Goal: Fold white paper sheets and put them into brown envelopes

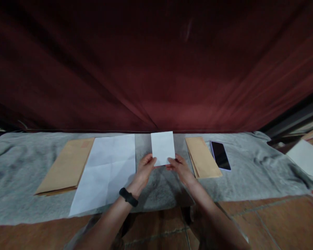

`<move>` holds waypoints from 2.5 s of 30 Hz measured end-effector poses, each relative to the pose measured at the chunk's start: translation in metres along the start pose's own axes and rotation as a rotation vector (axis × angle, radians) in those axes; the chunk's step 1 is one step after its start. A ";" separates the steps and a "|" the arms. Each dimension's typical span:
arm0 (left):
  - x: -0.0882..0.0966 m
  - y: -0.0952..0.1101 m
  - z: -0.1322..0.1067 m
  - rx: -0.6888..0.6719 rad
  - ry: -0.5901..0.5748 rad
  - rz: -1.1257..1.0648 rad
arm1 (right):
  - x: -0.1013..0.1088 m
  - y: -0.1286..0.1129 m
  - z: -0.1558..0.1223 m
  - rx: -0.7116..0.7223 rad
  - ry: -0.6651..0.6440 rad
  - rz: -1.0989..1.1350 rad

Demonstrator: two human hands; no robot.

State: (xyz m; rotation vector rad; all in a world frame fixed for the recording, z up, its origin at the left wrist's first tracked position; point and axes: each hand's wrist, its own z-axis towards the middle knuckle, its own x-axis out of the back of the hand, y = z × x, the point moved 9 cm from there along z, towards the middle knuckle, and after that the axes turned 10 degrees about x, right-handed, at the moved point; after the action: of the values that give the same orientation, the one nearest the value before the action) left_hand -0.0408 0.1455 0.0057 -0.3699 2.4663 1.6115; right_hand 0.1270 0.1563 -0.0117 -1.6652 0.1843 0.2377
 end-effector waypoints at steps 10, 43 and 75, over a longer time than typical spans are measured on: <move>0.029 0.029 0.012 -0.031 0.135 0.008 | 0.016 -0.005 0.003 -0.087 -0.250 -0.204; 0.034 -0.011 0.021 0.083 0.071 0.432 | -0.018 -0.038 -0.021 0.597 -0.106 -1.231; -0.044 -0.031 -0.042 -0.705 -0.065 1.430 | -0.022 0.011 -0.048 0.663 -0.374 -1.417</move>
State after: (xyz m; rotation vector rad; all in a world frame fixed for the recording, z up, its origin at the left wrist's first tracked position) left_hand 0.0098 0.1001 0.0073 1.7044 1.9056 2.7498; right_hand 0.1056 0.1070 -0.0113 -0.7586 -1.0686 -0.5415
